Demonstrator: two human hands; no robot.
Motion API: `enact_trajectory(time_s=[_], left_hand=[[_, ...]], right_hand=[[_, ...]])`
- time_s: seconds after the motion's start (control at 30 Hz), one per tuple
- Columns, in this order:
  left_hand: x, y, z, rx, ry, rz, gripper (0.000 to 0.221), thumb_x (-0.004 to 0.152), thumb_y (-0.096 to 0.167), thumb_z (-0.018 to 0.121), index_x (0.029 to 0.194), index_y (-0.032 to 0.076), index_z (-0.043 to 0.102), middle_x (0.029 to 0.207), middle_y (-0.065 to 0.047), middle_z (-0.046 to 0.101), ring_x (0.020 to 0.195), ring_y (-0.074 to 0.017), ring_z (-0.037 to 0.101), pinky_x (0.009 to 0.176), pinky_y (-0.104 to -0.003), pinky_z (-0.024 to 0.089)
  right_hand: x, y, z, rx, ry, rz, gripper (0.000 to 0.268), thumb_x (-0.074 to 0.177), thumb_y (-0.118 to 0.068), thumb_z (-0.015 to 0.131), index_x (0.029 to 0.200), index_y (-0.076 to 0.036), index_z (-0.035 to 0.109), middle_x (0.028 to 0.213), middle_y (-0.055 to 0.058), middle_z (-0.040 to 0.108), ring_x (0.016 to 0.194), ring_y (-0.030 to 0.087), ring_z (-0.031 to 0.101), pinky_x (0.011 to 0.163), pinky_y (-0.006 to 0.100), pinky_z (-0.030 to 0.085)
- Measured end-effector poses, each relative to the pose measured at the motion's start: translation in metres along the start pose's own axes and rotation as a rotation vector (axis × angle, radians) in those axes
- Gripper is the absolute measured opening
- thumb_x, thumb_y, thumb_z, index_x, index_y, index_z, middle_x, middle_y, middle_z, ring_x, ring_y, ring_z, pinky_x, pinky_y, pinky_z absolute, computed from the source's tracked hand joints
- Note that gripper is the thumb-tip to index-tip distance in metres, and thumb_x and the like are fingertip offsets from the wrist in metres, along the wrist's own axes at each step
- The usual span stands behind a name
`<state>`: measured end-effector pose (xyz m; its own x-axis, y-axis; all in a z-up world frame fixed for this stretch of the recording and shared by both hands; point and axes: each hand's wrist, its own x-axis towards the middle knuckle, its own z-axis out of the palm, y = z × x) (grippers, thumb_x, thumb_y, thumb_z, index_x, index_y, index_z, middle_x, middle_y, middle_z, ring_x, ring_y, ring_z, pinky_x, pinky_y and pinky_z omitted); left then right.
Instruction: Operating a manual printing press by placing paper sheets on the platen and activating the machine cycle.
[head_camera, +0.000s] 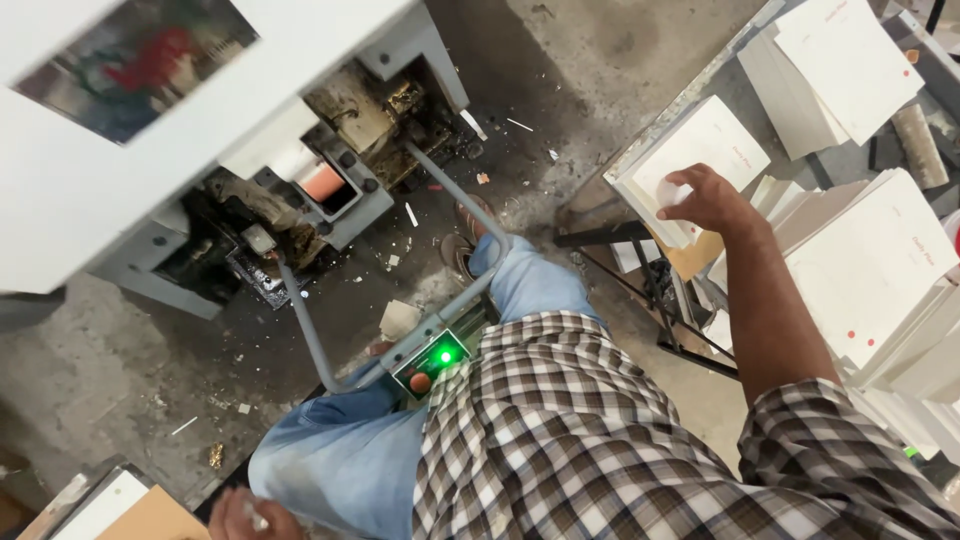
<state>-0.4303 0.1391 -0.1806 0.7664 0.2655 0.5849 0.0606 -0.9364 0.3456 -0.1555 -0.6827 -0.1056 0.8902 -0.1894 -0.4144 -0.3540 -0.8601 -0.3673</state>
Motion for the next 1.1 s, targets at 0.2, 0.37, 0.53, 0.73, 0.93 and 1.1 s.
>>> enact_trajectory(time_s=[0.2, 0.37, 0.53, 0.73, 0.93, 1.1], left_hand=[[0.18, 0.16, -0.013, -0.104, -0.221, 0.062, 0.034, 0.089, -0.002, 0.069, 0.122, 0.002, 0.069, 0.135, -0.018, 0.066, 0.125, -0.0397, 0.061, 0.108, -0.049, 0.05], [0.277, 0.233, 0.017, -0.222, -0.238, 0.253, 0.034, 0.084, 0.003, 0.073, 0.118, 0.005, 0.069, 0.123, -0.013, 0.069, 0.114, -0.0369, 0.064, 0.1, -0.049, 0.048], [0.281, 0.245, 0.125, -0.303, -0.246, 0.234, 0.031, 0.089, 0.013, 0.077, 0.118, 0.008, 0.07, 0.124, -0.008, 0.069, 0.119, -0.0326, 0.059, 0.101, -0.047, 0.044], [0.244, 0.232, 0.187, -0.089, -0.354, 0.179, 0.053, 0.064, 0.034, 0.081, 0.105, 0.001, 0.072, 0.114, -0.016, 0.069, 0.111, -0.0406, 0.058, 0.092, -0.057, 0.042], [0.256, 0.22, 0.146, 0.081, -0.384, 0.64, 0.016, 0.078, 0.01, 0.071, 0.094, 0.006, 0.072, 0.098, -0.008, 0.068, 0.104, -0.0273, 0.064, 0.095, -0.046, 0.049], [0.311, 0.179, 0.027, -0.036, -0.137, 0.716, 0.021, 0.077, 0.009, 0.074, 0.096, 0.004, 0.068, 0.103, -0.01, 0.069, 0.099, -0.0265, 0.067, 0.089, -0.045, 0.049]], right_hand=[[-0.016, 0.002, 0.05, -0.147, 0.366, -0.117, 0.053, 0.077, -0.013, 0.069, 0.13, -0.004, 0.066, 0.136, 0.022, 0.058, 0.121, 0.044, 0.059, 0.099, 0.052, 0.05], [-0.024, 0.024, 0.08, -0.215, 0.583, -0.181, 0.029, 0.091, -0.003, 0.059, 0.117, 0.0, 0.068, 0.125, 0.029, 0.063, 0.114, 0.047, 0.058, 0.095, 0.057, 0.049], [-0.019, 0.046, 0.053, -0.151, 0.648, -0.196, 0.026, 0.099, -0.006, 0.058, 0.119, 0.002, 0.072, 0.123, 0.029, 0.065, 0.111, 0.05, 0.06, 0.089, 0.059, 0.05], [0.008, -0.002, 0.003, 0.065, 0.664, -0.142, 0.016, 0.104, -0.001, 0.051, 0.111, 0.009, 0.061, 0.113, 0.029, 0.063, 0.109, 0.047, 0.061, 0.096, 0.056, 0.05], [0.014, -0.191, 0.02, 0.175, 0.723, -0.761, 0.027, 0.117, -0.018, 0.042, 0.124, 0.001, 0.06, 0.117, 0.019, 0.058, 0.111, 0.033, 0.054, 0.098, 0.045, 0.044], [-0.009, -0.327, 0.097, 0.071, 0.424, -1.146, 0.05, 0.094, 0.006, 0.049, 0.143, -0.002, 0.056, 0.136, 0.022, 0.061, 0.125, 0.04, 0.055, 0.108, 0.055, 0.042]])
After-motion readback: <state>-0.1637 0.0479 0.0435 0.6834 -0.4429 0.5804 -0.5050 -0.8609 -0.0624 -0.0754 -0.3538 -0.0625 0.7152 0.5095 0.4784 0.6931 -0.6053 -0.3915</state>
